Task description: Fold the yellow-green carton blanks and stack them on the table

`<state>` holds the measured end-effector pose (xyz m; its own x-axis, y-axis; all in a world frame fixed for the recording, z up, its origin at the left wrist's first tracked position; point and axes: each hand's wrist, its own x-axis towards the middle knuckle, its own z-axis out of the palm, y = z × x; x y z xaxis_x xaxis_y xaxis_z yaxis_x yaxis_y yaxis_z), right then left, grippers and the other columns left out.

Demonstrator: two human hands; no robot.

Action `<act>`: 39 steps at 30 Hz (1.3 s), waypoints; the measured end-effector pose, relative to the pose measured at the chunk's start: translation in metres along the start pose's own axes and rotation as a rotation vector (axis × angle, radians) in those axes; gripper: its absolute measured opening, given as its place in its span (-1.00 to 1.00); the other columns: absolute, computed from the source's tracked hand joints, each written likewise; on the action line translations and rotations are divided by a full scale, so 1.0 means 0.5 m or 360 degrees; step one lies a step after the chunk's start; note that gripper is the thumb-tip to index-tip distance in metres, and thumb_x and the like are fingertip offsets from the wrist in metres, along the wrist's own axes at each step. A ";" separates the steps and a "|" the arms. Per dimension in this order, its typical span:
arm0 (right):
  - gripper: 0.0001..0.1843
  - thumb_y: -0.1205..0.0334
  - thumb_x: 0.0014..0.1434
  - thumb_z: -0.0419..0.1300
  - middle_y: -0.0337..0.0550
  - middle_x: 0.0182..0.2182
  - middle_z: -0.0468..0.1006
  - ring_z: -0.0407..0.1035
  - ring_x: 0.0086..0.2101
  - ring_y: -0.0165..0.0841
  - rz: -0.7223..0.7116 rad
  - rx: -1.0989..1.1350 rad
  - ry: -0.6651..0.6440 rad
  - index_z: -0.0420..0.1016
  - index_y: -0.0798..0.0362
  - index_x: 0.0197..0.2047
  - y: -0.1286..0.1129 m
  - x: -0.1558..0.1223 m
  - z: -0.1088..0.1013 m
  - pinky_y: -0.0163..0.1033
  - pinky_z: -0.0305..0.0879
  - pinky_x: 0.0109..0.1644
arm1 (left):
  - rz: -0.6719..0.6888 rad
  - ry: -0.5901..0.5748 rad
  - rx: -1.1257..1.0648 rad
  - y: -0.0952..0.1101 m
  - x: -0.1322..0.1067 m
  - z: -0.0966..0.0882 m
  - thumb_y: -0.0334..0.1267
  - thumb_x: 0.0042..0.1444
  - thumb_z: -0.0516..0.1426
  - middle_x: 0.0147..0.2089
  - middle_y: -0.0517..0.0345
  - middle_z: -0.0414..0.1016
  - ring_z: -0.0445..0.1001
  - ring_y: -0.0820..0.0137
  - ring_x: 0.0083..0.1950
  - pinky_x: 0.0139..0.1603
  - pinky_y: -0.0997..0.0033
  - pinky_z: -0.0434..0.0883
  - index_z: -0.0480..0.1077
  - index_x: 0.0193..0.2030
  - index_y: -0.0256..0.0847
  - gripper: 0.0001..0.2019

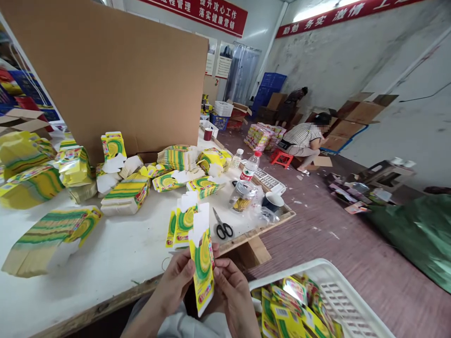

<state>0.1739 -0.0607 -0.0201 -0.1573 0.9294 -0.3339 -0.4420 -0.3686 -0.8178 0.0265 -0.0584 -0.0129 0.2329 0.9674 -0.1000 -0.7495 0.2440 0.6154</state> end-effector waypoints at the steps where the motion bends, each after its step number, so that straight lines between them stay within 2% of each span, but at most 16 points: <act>1: -0.74 0.10 -0.02 0.49 -0.22 -0.36 0.66 0.50 -0.33 -0.42 -0.0023 -0.0029 0.0008 0.60 0.02 -0.29 0.000 -0.002 -0.002 -0.39 0.39 -0.19 | 0.0000 0.0068 0.0034 -0.004 0.000 0.000 0.01 -0.05 0.38 0.00 -0.04 0.68 0.58 0.11 0.09 0.20 0.19 0.44 0.62 -0.03 -0.10 -0.56; 5: -0.59 0.00 -0.07 0.49 -0.09 -0.26 0.68 0.53 -0.22 -0.23 -0.0030 -0.0279 0.0032 0.63 0.06 -0.21 -0.004 -0.014 0.001 -0.20 0.46 -0.09 | 0.0019 0.0371 0.0172 -0.019 -0.001 -0.002 -0.03 0.03 0.35 -0.11 0.04 0.71 0.65 0.23 -0.09 0.03 0.31 0.53 0.62 -0.06 -0.11 -0.64; 9: -0.56 -0.08 0.00 0.42 0.05 -0.16 0.67 0.53 -0.21 -0.11 -0.0094 -0.0598 0.0135 0.64 0.14 -0.24 -0.007 -0.029 0.007 -0.07 0.49 -0.10 | 0.0031 0.0333 0.0397 -0.024 -0.005 0.006 -0.04 0.07 0.32 -0.14 0.06 0.71 0.64 0.30 -0.12 -0.08 0.44 0.53 0.61 -0.05 -0.15 -0.66; 12: -0.56 -0.14 0.09 0.32 0.03 -0.22 0.67 0.53 -0.23 -0.10 -0.0240 -0.0827 0.0049 0.60 0.11 -0.23 -0.006 -0.032 -0.005 -0.07 0.50 -0.15 | 0.0021 0.0238 0.0558 -0.024 -0.006 0.016 -0.07 0.08 0.32 -0.19 0.08 0.71 0.63 0.34 -0.21 -0.15 0.47 0.51 0.61 -0.09 -0.18 -0.69; 14: -0.56 -0.11 0.11 0.31 0.01 -0.25 0.65 0.51 -0.26 -0.12 -0.0468 -0.1126 0.0191 0.55 0.08 -0.13 -0.009 -0.030 -0.022 -0.07 0.49 -0.18 | 0.0033 0.0261 0.0725 -0.025 -0.006 0.020 -0.07 0.11 0.30 -0.22 0.07 0.71 0.62 0.35 -0.25 -0.21 0.48 0.50 0.60 -0.11 -0.21 -0.70; 17: -0.38 0.00 0.13 0.32 0.10 0.01 0.54 0.44 -0.11 -0.07 -0.1038 -0.1713 0.0601 0.34 0.03 0.20 -0.025 -0.027 -0.049 0.05 0.40 -0.02 | 0.0015 0.0361 0.0889 -0.027 -0.007 0.026 -0.04 0.15 0.25 -0.26 0.05 0.72 0.61 0.34 -0.31 -0.26 0.48 0.49 0.59 -0.12 -0.25 -0.68; 18: -0.33 0.05 0.16 0.31 0.11 0.10 0.48 0.41 -0.03 -0.04 -0.1151 -0.1899 0.0580 0.25 -0.01 0.28 -0.032 -0.028 -0.054 0.09 0.35 0.04 | -0.0010 0.0346 0.0895 -0.027 -0.008 0.027 -0.04 0.15 0.25 -0.25 0.04 0.72 0.61 0.33 -0.31 -0.26 0.47 0.49 0.59 -0.10 -0.26 -0.67; 19: -0.32 0.12 0.19 0.28 0.08 0.14 0.46 0.38 0.02 -0.04 -0.1189 -0.2055 0.0446 0.19 -0.06 0.33 -0.040 -0.029 -0.057 0.10 0.32 0.08 | -0.0032 0.0316 0.0893 -0.027 -0.009 0.029 -0.05 0.14 0.25 -0.24 0.04 0.72 0.61 0.32 -0.31 -0.25 0.45 0.49 0.59 -0.09 -0.25 -0.67; 21: -0.37 0.27 0.23 0.23 -0.03 0.12 0.49 0.40 0.03 -0.09 -0.1109 -0.2206 0.0101 0.19 -0.15 0.32 -0.053 -0.033 -0.056 0.04 0.32 0.07 | -0.0062 0.0270 0.0889 -0.029 -0.010 0.032 -0.04 0.13 0.25 -0.22 0.04 0.71 0.61 0.30 -0.29 -0.24 0.44 0.49 0.59 -0.08 -0.23 -0.67; 23: -0.48 0.39 0.22 0.19 -0.13 0.02 0.54 0.44 -0.03 -0.17 -0.1019 -0.2170 -0.0040 0.29 -0.18 0.20 -0.058 -0.036 -0.050 -0.06 0.35 0.02 | -0.0090 0.0257 0.0882 -0.033 -0.011 0.032 -0.02 0.11 0.26 -0.23 0.04 0.71 0.60 0.29 -0.27 -0.23 0.43 0.48 0.59 -0.09 -0.22 -0.66; 26: -0.69 0.43 0.19 0.18 -0.19 -0.17 0.52 0.45 -0.15 -0.25 -0.0979 -0.1957 0.0039 0.39 -0.11 -0.04 -0.053 -0.039 -0.043 -0.21 0.40 -0.11 | -0.0166 0.0181 0.0855 -0.037 -0.014 0.028 0.04 0.10 0.26 -0.26 0.02 0.69 0.57 0.31 -0.29 -0.26 0.44 0.44 0.60 -0.12 -0.24 -0.62; 28: -0.79 0.42 0.19 0.17 -0.22 -0.26 0.46 0.43 -0.28 -0.32 -0.1000 -0.1818 0.0071 0.38 -0.08 -0.15 -0.049 -0.040 -0.041 -0.30 0.39 -0.23 | -0.0238 0.0130 0.0735 -0.038 -0.017 0.025 0.07 0.02 0.31 -0.22 0.00 0.68 0.57 0.29 -0.21 -0.15 0.41 0.43 0.61 -0.15 -0.25 -0.58; 31: -0.82 0.42 0.19 0.17 -0.26 -0.30 0.43 0.34 -0.45 -0.42 -0.1067 -0.1721 0.0045 0.38 -0.06 -0.19 -0.048 -0.044 -0.039 -0.36 0.34 -0.38 | -0.0525 0.0149 0.0354 -0.042 -0.024 0.025 0.14 -0.12 0.37 -0.24 0.04 0.67 0.59 0.24 -0.17 -0.07 0.34 0.43 0.61 -0.21 -0.19 -0.54; 34: -0.85 0.39 0.21 0.19 -0.26 -0.29 0.44 0.31 -0.50 -0.45 -0.1125 -0.1707 0.0084 0.39 -0.06 -0.19 -0.052 -0.048 -0.034 -0.38 0.33 -0.41 | -0.0742 0.0104 0.0029 -0.051 -0.027 0.028 0.20 -0.05 0.29 -0.36 0.10 0.65 0.61 0.21 -0.25 -0.21 0.32 0.44 0.61 -0.26 -0.13 -0.57; 37: -0.89 0.36 0.23 0.19 -0.26 -0.33 0.43 0.32 -0.49 -0.44 -0.1176 -0.1725 0.0145 0.40 -0.05 -0.20 -0.058 -0.050 -0.028 -0.37 0.33 -0.40 | -0.0650 0.0078 -0.0146 -0.062 -0.025 0.035 0.15 -0.05 0.31 -0.41 0.13 0.62 0.60 0.24 -0.29 -0.20 0.31 0.46 0.60 -0.34 -0.12 -0.63; 39: -0.93 0.34 0.26 0.17 -0.26 -0.36 0.42 0.32 -0.48 -0.43 -0.1160 -0.1738 0.0093 0.40 -0.04 -0.23 -0.063 -0.049 -0.025 -0.38 0.31 -0.42 | -0.0566 0.0103 -0.0157 -0.067 -0.022 0.038 0.07 -0.07 0.36 -0.44 0.14 0.60 0.57 0.33 -0.37 -0.24 0.37 0.46 0.59 -0.38 -0.16 -0.68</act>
<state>0.2028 -0.0723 0.0078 -0.1375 0.9284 0.3453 0.5333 0.3632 -0.7640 0.0608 -0.0785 -0.0174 0.4521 0.8226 -0.3449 -0.6857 0.5678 0.4554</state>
